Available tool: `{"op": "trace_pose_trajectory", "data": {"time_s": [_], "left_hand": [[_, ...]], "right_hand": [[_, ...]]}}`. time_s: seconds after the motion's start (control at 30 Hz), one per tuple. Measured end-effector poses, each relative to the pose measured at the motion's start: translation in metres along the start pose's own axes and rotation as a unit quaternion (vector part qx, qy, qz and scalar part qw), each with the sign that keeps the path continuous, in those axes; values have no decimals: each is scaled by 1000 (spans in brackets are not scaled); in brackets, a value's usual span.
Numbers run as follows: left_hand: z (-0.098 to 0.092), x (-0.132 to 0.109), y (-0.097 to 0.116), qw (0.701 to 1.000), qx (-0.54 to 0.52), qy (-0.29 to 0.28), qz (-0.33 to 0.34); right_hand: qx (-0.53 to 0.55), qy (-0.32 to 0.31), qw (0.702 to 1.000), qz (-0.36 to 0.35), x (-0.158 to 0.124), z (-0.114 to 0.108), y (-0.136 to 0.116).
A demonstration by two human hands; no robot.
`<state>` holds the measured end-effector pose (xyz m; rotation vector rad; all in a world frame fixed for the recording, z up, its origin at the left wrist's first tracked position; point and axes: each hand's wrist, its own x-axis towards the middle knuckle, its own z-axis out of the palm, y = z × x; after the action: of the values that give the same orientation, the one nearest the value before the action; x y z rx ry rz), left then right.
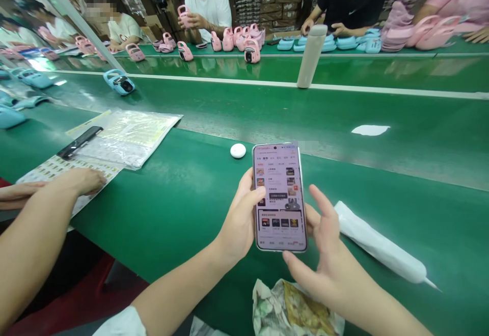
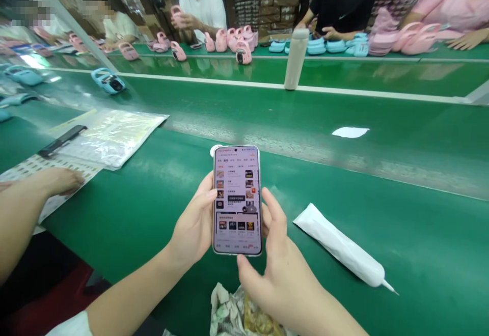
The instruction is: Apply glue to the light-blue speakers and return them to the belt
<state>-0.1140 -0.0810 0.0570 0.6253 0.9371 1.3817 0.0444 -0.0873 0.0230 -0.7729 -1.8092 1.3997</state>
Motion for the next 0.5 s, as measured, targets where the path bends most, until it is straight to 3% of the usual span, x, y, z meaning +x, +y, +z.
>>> {"op": "trace_pose_trajectory", "data": {"time_s": [0.23,0.37,0.5], "left_hand": [[-3,3,-10,1000,-9,0,-5],[-5,3,-15,1000,-4,-22,-20],[-6,3,-17,999,9,-33,-28]], "right_hand": [[12,58,995,78,10,-6,8],[-128,124,984,1,29,-19,10],[-241,120,962,-35,42,-32,11]]}}
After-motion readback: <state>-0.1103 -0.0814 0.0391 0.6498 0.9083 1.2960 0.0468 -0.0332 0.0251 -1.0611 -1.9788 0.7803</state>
